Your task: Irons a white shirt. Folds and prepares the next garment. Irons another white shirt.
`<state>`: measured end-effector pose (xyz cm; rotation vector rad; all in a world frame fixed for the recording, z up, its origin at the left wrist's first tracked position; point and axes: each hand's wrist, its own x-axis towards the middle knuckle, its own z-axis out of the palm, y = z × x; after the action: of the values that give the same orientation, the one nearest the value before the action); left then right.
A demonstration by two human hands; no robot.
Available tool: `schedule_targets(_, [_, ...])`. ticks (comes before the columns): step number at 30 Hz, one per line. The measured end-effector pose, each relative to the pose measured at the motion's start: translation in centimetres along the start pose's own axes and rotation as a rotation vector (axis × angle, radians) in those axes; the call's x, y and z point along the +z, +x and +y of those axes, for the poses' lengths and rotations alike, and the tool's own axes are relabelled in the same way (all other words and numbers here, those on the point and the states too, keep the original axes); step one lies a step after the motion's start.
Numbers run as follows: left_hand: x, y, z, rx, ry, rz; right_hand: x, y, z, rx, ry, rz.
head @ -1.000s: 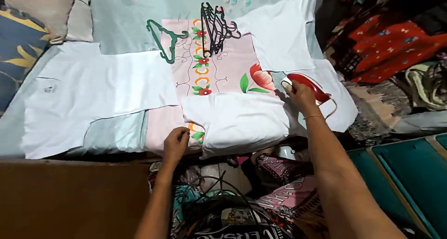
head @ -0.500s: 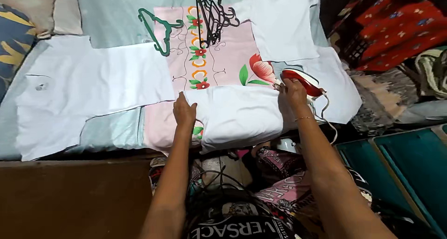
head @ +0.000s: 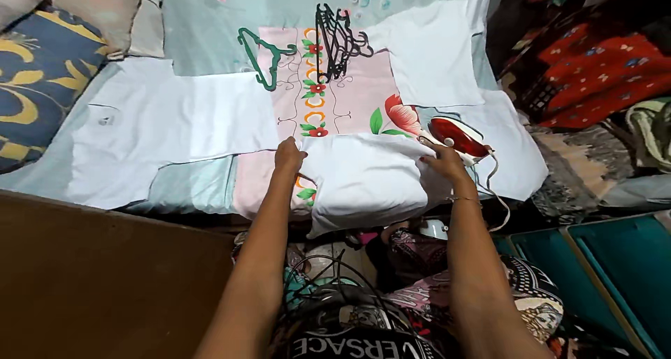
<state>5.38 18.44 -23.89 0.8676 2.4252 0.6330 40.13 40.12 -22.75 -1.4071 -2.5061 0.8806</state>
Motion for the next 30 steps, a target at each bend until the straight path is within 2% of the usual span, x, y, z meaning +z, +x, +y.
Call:
schedule_targets(5, [-2.4, -2.4, -0.9, 0.137, -0.116, -0.043, -2.8, -4.6, -1.2, -0.076, 0.186, 0.037])
schedule_targets(8, [-6.7, -6.5, -3.1, 0.337, -0.250, -0.028, -6.1, -7.9, -3.0, -0.175, 0.245, 0.092])
schedule_targets(11, [-11.0, -10.9, -4.4, 0.425, -0.468, 0.079, -9.9, -9.1, -5.1, -0.288, 0.220, 0.132])
schedule_targets(13, [-13.6, -12.0, -4.0, 0.445, -0.570, 0.183, -12.0, -8.3, -6.8, -0.358, 0.155, 0.170])
schedule_targets(15, [-16.0, -11.1, -2.9, 0.446, -0.563, 0.262, -13.2, -6.4, -9.1, -0.406, 0.051, 0.202])
schedule_targets(17, [-17.6, -8.3, -1.4, 0.429, -0.451, 0.320, -13.9, -2.7, -11.5, -0.403, -0.022, 0.180])
schedule_targets(19, [-18.3, -4.1, 0.4, 0.364, -0.316, 0.342, -13.4, 2.7, -13.6, -0.315, -0.088, 0.176])
schedule_targets(21, [-17.3, 0.4, 1.5, 0.283, -0.197, 0.358, -10.4, 7.1, -15.2, -0.204, -0.146, 0.226])
schedule_targets(24, [-12.6, 4.7, 0.9, 0.156, -0.075, 0.366, -4.1, 9.7, -14.4, -0.230, -0.130, 0.225])
schedule_targets(27, [-6.7, 3.6, -0.7, 0.215, -0.060, 0.310, 1.6, 6.1, -12.3, -0.197, -0.071, 0.144])
schedule_targets(30, [-1.3, -0.5, -3.3, 0.290, 0.013, 0.209, 6.4, 1.0, -8.5, 0.018, -0.036, 0.004])
